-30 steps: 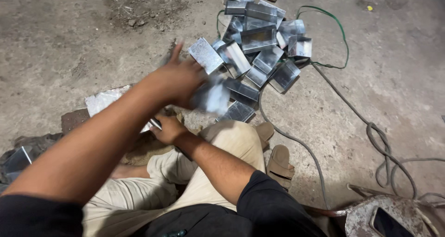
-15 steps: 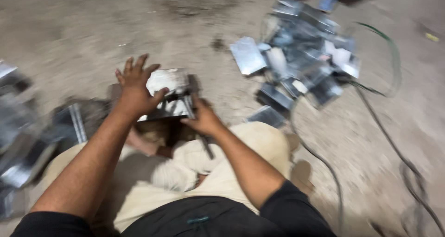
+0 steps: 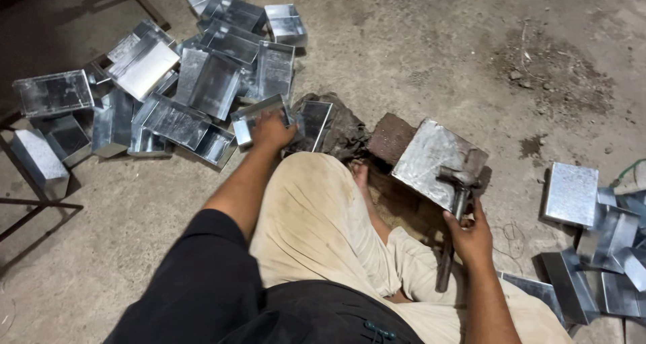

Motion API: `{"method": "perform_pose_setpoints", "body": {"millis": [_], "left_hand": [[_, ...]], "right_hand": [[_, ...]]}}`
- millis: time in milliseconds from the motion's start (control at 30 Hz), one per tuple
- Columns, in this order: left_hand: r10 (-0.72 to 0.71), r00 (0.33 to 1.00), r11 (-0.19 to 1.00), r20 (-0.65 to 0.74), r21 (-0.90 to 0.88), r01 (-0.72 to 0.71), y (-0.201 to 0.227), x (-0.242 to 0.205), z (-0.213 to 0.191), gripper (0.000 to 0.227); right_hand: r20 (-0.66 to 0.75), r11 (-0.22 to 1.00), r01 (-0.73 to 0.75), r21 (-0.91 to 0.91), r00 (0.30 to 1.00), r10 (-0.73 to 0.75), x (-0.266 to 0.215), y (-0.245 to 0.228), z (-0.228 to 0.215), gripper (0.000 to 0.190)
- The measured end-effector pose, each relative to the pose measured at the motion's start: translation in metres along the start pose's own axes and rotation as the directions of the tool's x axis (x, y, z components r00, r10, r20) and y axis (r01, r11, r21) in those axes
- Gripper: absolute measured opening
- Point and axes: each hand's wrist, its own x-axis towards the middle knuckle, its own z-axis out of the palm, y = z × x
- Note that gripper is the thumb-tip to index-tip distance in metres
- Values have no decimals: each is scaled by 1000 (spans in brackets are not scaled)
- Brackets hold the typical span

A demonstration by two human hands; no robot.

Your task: The person sits on the floor and repeatedly hammers small rectangular metal boxes placed on a block. They pick up each box, position it, strike it with a hammer, and set it aside, continuing the process with multiple units.

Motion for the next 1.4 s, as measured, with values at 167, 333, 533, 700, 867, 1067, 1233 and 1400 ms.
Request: {"method": "perform_pose_setpoints", "body": {"millis": [167,333,533,700,867,1067,1233,1400], "left_hand": [[-115,985,993,125,14,115,-9,4,5,72],[17,993,1000,117,13,-19,-17,32,41,41],[-47,988,861,-145,-507,-34,41,36,-13,31],[405,912,731,-60,-579,-362,163,-38,-77,26],[816,569,566,100,-336,-753,273,-123,-29,30],[848,437,502,298,-192,-843,292,-155,16,36],[789,511,496,340,137,-857,277,-129,-27,113],[676,522,500,520,195,-843,275,-119,-47,129]], "right_hand": [[1,996,-74,49,997,74,-5,1,-1,89],[2,966,-112,232,993,114,-1,12,5,88],[180,700,-335,630,940,288,-1,6,8,94],[207,698,-314,644,949,237,2,0,8,90],[230,720,-313,619,949,215,8,8,-10,67],[-34,912,-128,391,988,153,-14,20,-28,61],[-242,997,-19,69,970,35,-35,-32,-67,61],[-481,865,483,-134,732,-483,-57,-94,-99,56]]}}
